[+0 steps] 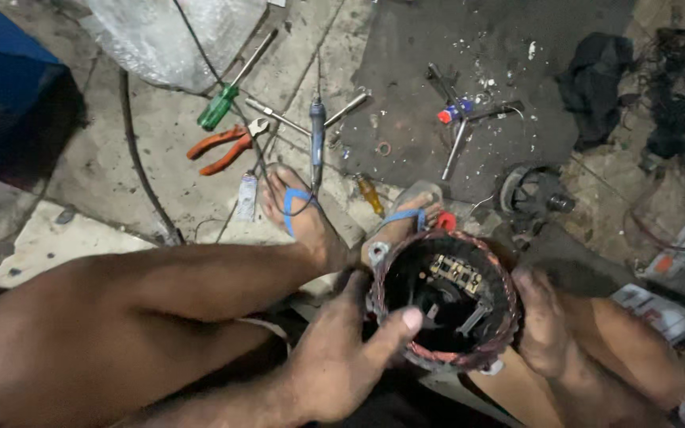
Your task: The person sits on the floor and uses a soldering iron and pliers to work on the internal windings of a disassembled electric motor stator. They repeatedly heat and adjust the copper coils and connections within the stator assembly.
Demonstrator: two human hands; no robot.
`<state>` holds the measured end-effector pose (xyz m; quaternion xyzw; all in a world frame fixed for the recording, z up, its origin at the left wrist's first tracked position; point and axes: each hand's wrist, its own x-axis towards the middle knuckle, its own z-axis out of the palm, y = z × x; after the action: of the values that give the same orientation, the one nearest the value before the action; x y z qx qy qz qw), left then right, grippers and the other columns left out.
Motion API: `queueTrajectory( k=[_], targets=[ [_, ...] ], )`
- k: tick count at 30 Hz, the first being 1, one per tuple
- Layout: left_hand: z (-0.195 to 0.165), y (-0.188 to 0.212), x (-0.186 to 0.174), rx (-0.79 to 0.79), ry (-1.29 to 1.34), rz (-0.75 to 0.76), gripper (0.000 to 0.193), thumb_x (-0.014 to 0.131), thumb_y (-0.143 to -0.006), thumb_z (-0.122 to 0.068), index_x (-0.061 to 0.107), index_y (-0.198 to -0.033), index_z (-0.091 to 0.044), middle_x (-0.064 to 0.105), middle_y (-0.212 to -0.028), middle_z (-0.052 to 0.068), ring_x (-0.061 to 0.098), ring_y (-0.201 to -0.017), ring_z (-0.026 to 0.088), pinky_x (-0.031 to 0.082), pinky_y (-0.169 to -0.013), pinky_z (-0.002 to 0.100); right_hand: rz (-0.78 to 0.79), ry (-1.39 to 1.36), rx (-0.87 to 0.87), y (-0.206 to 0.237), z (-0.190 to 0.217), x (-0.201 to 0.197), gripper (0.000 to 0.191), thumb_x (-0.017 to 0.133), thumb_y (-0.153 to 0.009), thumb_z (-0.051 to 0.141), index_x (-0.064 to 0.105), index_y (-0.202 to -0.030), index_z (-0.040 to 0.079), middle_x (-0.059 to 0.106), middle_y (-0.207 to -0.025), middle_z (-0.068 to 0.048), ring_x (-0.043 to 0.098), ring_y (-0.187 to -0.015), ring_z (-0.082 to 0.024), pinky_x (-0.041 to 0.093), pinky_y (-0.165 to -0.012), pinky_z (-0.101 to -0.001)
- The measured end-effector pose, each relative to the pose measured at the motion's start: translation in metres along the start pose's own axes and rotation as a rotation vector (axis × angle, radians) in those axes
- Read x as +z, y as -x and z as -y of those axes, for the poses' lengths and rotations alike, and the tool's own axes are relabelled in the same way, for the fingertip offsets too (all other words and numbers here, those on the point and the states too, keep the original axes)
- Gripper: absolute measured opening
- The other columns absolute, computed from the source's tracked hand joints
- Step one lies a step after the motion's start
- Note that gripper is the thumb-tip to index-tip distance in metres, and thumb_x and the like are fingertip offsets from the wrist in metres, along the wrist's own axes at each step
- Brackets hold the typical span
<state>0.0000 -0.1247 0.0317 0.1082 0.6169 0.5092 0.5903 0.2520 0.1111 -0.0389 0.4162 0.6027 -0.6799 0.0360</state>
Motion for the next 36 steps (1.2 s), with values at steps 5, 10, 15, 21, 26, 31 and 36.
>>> queueTrajectory(
  k=[5, 10, 15, 21, 26, 31, 36],
  targets=[
    [0.005, -0.004, 0.000, -0.058, -0.009, 0.066, 0.067, 0.065, -0.094, -0.039, 0.046, -0.143, 0.003, 0.064, -0.138, 0.021, 0.059, -0.134, 0.028, 0.043, -0.112, 0.040, 0.053, 0.414, -0.107, -0.004, -0.019, -0.020, 0.049, 0.038, -0.113, 0.036, 0.067, -0.126, -0.003, 0.065, -0.117, -0.013, 0.061, -0.105, -0.021, 0.053, -0.096, -0.0359],
    [0.027, -0.009, 0.001, -0.086, -0.003, 0.099, 0.079, 0.064, -0.092, -0.045, 0.041, -0.144, 0.008, 0.065, -0.137, 0.024, 0.062, -0.134, 0.030, 0.045, -0.112, 0.042, 0.191, -0.103, -0.056, -0.001, 0.018, 0.014, 0.066, 0.036, -0.107, 0.043, 0.050, -0.147, -0.008, 0.064, -0.138, -0.019, 0.061, -0.125, -0.027, 0.048, -0.108, -0.0398],
    [0.037, -0.010, 0.000, -0.074, -0.087, 0.115, 0.092, 0.065, -0.096, -0.049, 0.027, -0.150, 0.015, 0.052, -0.146, 0.031, 0.049, -0.142, 0.038, 0.037, -0.115, 0.046, 0.117, 0.152, -0.111, -0.006, 0.058, 0.039, 0.082, 0.040, -0.102, 0.057, 0.049, -0.146, -0.012, 0.060, -0.145, -0.023, 0.055, -0.136, -0.030, 0.039, -0.116, -0.0415],
    [0.039, -0.015, -0.003, 0.020, 0.045, 0.160, 0.089, 0.062, -0.095, -0.052, 0.036, -0.150, 0.014, 0.063, -0.140, 0.028, 0.061, -0.136, 0.036, 0.044, -0.113, 0.045, 0.092, 0.327, -0.182, -0.010, 0.064, 0.041, 0.089, 0.040, -0.101, 0.066, 0.052, -0.142, -0.013, 0.060, -0.147, -0.025, 0.049, -0.145, -0.035, 0.025, -0.129, -0.0444],
    [0.040, -0.020, -0.004, -0.039, -0.046, 0.212, 0.094, 0.064, -0.094, -0.046, 0.024, -0.151, 0.017, 0.061, -0.140, 0.028, 0.057, -0.138, 0.036, 0.039, -0.116, 0.045, 0.165, 0.392, -0.281, -0.008, 0.061, 0.032, 0.084, 0.039, -0.102, 0.062, 0.055, -0.139, -0.011, 0.056, -0.152, -0.025, 0.046, -0.150, -0.038, 0.026, -0.128, -0.0471],
    [0.039, -0.024, -0.003, -0.108, -0.098, 0.248, 0.100, 0.068, -0.091, -0.041, 0.015, -0.152, 0.018, 0.058, -0.142, 0.029, 0.055, -0.139, 0.037, 0.039, -0.116, 0.044, 0.248, 0.274, -0.429, -0.007, 0.058, 0.030, 0.065, 0.048, -0.112, 0.051, 0.048, -0.150, -0.002, 0.052, -0.154, -0.021, 0.044, -0.147, -0.037, 0.031, -0.131, -0.0525],
    [0.040, -0.024, 0.000, -0.189, -0.136, 0.236, 0.104, 0.071, -0.089, -0.042, 0.012, -0.150, 0.019, 0.052, -0.145, 0.031, 0.053, -0.139, 0.037, 0.041, -0.115, 0.044, 0.255, 0.457, -0.464, -0.003, 0.057, 0.022, 0.064, 0.043, -0.112, 0.049, 0.043, -0.154, 0.002, 0.043, -0.164, -0.018, 0.035, -0.158, -0.039, 0.022, -0.133, -0.0574]
  ],
)
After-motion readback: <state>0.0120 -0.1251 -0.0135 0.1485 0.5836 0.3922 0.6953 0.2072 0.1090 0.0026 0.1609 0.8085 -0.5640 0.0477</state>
